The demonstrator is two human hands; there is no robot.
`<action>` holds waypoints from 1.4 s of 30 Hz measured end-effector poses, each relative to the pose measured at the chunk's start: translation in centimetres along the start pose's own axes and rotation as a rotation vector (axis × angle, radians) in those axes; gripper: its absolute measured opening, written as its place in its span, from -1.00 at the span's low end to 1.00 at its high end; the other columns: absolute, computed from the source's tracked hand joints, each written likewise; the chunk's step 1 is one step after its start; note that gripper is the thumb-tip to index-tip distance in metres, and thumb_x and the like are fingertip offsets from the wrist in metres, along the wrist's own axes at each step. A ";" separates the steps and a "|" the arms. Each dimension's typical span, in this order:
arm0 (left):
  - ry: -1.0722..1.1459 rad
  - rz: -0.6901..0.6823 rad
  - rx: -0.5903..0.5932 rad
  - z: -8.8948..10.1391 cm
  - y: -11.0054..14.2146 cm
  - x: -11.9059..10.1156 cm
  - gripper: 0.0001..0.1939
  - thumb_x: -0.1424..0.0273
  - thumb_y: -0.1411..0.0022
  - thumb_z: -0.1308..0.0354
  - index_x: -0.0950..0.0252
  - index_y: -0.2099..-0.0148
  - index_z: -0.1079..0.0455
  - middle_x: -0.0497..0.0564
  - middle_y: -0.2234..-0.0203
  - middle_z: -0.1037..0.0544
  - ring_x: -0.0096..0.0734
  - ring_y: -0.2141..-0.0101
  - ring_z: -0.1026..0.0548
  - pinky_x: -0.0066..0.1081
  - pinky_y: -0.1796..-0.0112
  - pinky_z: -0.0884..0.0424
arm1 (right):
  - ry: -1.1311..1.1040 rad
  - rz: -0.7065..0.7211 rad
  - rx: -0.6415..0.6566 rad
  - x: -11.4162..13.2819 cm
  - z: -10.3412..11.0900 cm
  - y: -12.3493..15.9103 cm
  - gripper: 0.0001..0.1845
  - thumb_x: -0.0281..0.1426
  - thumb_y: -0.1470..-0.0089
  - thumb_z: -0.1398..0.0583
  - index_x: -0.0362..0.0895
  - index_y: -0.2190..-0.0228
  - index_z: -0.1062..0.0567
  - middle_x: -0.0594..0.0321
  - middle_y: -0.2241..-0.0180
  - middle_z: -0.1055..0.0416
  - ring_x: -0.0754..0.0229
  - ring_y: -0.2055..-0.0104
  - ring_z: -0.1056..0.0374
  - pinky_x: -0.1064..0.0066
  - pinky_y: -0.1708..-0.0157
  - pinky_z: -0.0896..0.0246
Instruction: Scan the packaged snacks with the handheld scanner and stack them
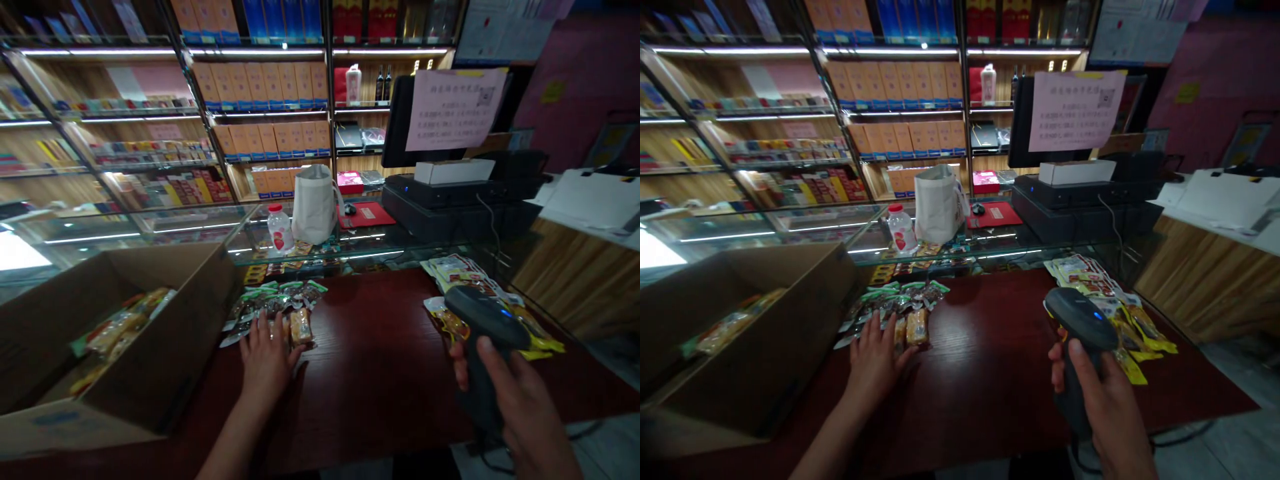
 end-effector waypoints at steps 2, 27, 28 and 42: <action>-0.017 0.011 0.083 -0.6 0.5 1.9 -0.31 0.20 -0.28 -0.12 0.40 -0.35 -0.16 0.36 -0.33 0.00 0.13 -0.29 -0.08 0.04 -0.21 -0.05 | 0.027 0.050 0.039 0.1 -1.0 0.0 -0.45 0.05 0.05 -0.31 -0.17 0.27 -0.43 0.19 0.50 -0.42 0.25 0.59 -0.28 0.45 0.66 -0.25; 0.231 -0.027 0.140 -1.8 -0.7 -2.9 -0.34 0.36 -0.28 -0.05 0.63 -0.33 -0.10 0.38 -0.02 -0.39 0.09 -0.07 -0.33 -0.11 -0.09 -0.21 | 0.178 0.062 0.157 -0.6 -4.8 1.6 -0.41 0.09 0.00 -0.25 -0.20 0.26 -0.42 0.21 0.51 -0.43 0.30 0.60 -0.26 0.49 0.62 -0.22; 0.343 -0.018 0.166 -2.0 -0.5 -2.8 -0.33 0.38 -0.25 -0.06 0.64 -0.33 -0.09 0.39 -0.05 -0.37 0.08 -0.10 -0.31 -0.13 -0.13 -0.18 | 0.190 0.050 0.170 -0.9 -5.1 1.7 -0.40 0.10 0.01 -0.25 -0.21 0.27 -0.42 0.22 0.53 -0.42 0.30 0.60 -0.26 0.49 0.62 -0.21; 2.091 0.133 0.689 0.6 7.9 -10.6 0.17 0.51 0.21 -0.47 0.19 -0.37 0.11 0.21 -0.20 -0.28 -0.06 -0.14 -0.35 -0.22 -0.07 -0.34 | 0.474 0.020 0.197 -2.9 -9.3 4.9 -0.30 0.02 0.23 -0.30 -0.22 0.14 -0.46 0.08 0.23 -0.53 -0.04 0.18 -0.44 0.26 0.18 -0.29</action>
Point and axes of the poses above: each hand's wrist, its own y-axis away from the middle knuckle, its own z-axis out of the back of the hand, x = y × z, the point moved 5 cm from there along -y, towards the middle knuckle
